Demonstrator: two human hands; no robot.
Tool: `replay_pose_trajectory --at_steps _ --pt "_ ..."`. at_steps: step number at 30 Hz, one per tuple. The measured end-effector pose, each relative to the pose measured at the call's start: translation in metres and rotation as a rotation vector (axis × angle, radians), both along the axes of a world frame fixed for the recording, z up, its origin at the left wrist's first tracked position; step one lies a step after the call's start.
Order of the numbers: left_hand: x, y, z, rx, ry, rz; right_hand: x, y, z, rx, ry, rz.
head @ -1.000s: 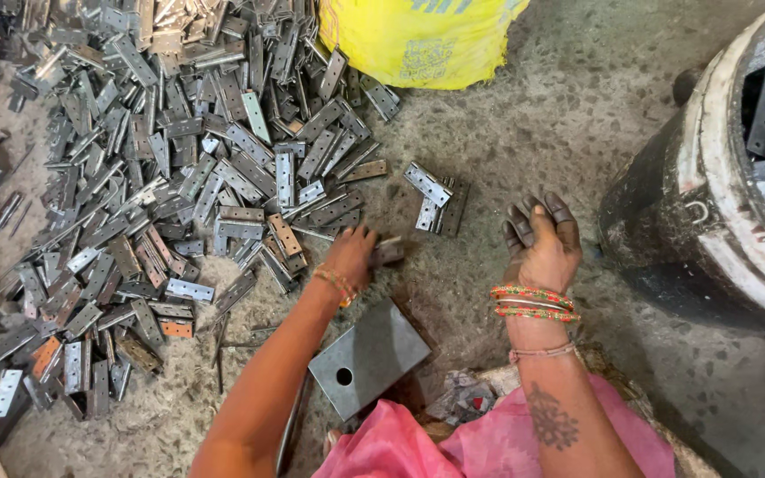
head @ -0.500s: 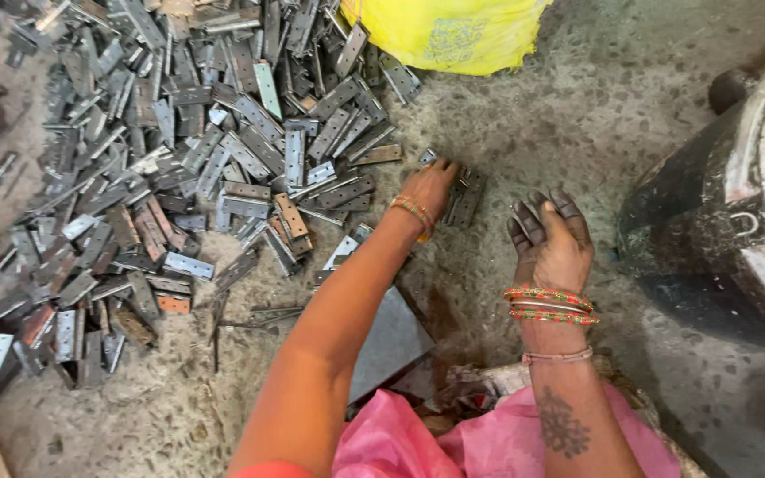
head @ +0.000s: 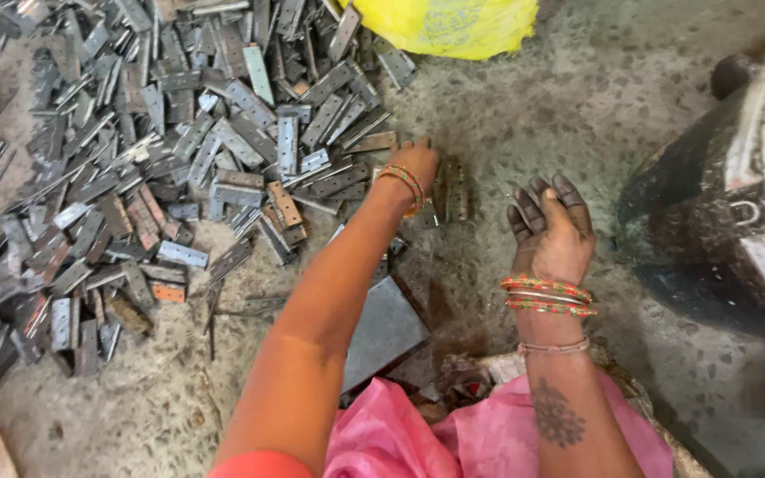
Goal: The person sits on the floor and assembles small metal hinge components. They pick up two flat metal plates, align them, and use a metal rod to press them together on a metal block. The assembled pieces are then placed into a nearby bucket.
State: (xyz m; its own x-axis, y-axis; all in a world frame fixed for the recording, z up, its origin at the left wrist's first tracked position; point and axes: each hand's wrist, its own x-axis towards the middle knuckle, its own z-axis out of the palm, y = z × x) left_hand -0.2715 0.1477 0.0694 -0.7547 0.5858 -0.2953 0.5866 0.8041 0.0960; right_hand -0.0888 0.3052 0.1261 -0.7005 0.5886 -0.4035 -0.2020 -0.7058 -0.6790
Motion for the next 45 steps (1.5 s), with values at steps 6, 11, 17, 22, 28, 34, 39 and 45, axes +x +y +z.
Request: replay_pose_trajectory --at_steps 6,11,17,22,28,34,39,45 --pt "0.018 -0.096 -0.009 0.213 -0.118 0.166 -0.003 -0.001 -0.013 -0.025 0.001 0.003" --pt "0.053 -0.122 -0.027 0.226 0.322 0.238 -0.003 -0.002 -0.020 -0.043 0.059 -0.002" --pt "0.062 -0.025 -0.038 0.380 0.066 0.290 -0.006 0.000 -0.016 -0.048 0.005 -0.032" --pt "0.072 0.050 -0.037 0.399 0.035 0.577 -0.003 0.006 -0.010 -0.052 0.022 -0.033" --pt "0.088 0.059 -0.023 0.451 0.014 0.602 -0.002 0.008 -0.013 -0.081 0.033 -0.001" --pt "0.123 0.029 -0.016 0.435 0.146 0.597 -0.011 0.013 -0.023 -0.087 0.012 0.034" --pt "0.120 -0.057 -0.016 0.316 0.397 0.487 -0.021 0.008 -0.036 -0.084 0.008 0.056" --pt "0.147 -0.152 0.008 0.292 0.224 0.355 -0.032 0.000 -0.066 0.054 0.036 0.099"
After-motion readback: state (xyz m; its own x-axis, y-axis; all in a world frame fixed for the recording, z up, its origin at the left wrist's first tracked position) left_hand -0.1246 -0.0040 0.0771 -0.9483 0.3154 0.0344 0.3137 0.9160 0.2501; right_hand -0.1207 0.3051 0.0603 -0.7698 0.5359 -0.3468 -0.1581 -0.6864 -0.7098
